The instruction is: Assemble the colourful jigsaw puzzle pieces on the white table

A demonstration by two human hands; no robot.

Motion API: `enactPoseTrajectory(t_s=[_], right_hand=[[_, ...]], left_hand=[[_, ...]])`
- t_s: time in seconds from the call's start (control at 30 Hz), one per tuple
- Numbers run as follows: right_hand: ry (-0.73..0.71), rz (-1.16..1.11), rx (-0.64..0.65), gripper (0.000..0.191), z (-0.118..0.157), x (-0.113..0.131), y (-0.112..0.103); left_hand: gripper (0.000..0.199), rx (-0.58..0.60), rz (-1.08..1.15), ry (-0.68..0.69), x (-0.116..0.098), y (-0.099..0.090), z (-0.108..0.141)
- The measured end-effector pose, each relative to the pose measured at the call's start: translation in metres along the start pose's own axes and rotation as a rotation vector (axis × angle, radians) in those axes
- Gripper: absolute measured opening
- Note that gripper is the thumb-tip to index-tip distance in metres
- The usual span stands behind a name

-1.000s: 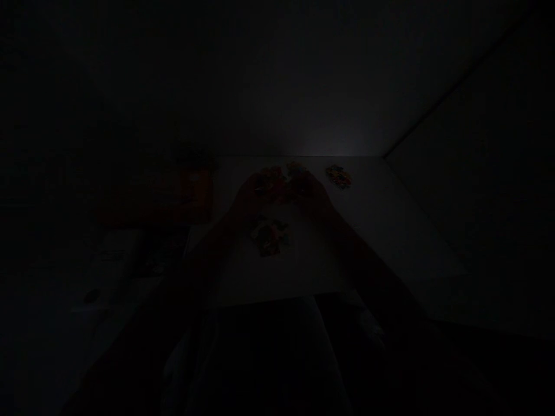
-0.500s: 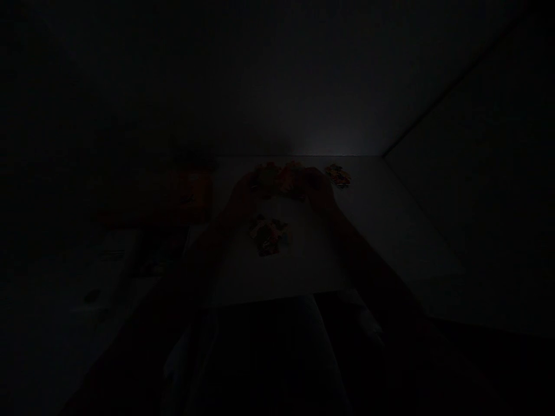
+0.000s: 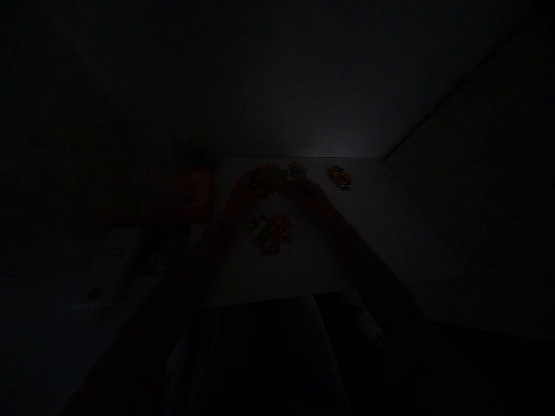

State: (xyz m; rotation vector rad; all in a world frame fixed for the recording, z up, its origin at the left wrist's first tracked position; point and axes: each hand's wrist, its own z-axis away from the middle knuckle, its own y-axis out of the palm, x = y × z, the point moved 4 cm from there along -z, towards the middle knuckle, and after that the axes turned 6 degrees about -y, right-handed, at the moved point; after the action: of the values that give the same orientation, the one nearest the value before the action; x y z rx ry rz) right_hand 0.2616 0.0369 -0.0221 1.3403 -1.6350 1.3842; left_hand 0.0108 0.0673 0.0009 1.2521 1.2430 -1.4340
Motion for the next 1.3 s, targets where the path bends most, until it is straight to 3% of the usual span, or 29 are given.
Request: enactPoseTrajectory(t_s=[0.13, 0.33, 0.5, 0.63, 0.77, 0.87, 1.0, 1.17, 1.3], right_hand=[[-0.010, 0.034, -0.004, 0.079, -0.004, 0.001, -0.006], [-0.004, 0.052, -0.088, 0.082, -0.004, 0.001, -0.014], [-0.008, 0.001, -0.149, 0.071, -0.004, 0.000, -0.017], [-0.063, 0.005, -0.192, 0.059, -0.003, 0.004, -0.025], [-0.191, 0.107, 0.081, 0.037, 0.001, 0.011, -0.019], [-0.274, 0.170, 0.234, 0.029, 0.006, 0.014, -0.012], [-0.216, 0.189, 0.099, 0.039, 0.007, 0.014, -0.009], [-0.084, 0.105, 0.010, 0.070, 0.004, 0.012, -0.001], [-0.019, 0.043, -0.054, 0.077, 0.000, 0.011, -0.005]], left_hand=[[0.040, 0.085, 0.039, 0.008, 0.004, 0.009, 0.001], [0.045, 0.092, 0.041, 0.017, 0.004, 0.008, 0.000], [0.044, 0.073, 0.048, 0.016, 0.003, 0.004, 0.001], [0.041, -0.009, 0.014, 0.032, 0.003, -0.006, 0.000], [0.033, -0.131, -0.036, 0.040, 0.002, -0.017, -0.002], [0.033, -0.131, -0.021, 0.021, 0.002, -0.015, -0.003], [0.036, -0.021, 0.044, 0.028, 0.001, -0.002, 0.000], [0.043, 0.108, 0.006, 0.060, 0.001, 0.014, 0.006], [0.050, 0.121, 0.093, -0.005, 0.004, 0.017, 0.005]])
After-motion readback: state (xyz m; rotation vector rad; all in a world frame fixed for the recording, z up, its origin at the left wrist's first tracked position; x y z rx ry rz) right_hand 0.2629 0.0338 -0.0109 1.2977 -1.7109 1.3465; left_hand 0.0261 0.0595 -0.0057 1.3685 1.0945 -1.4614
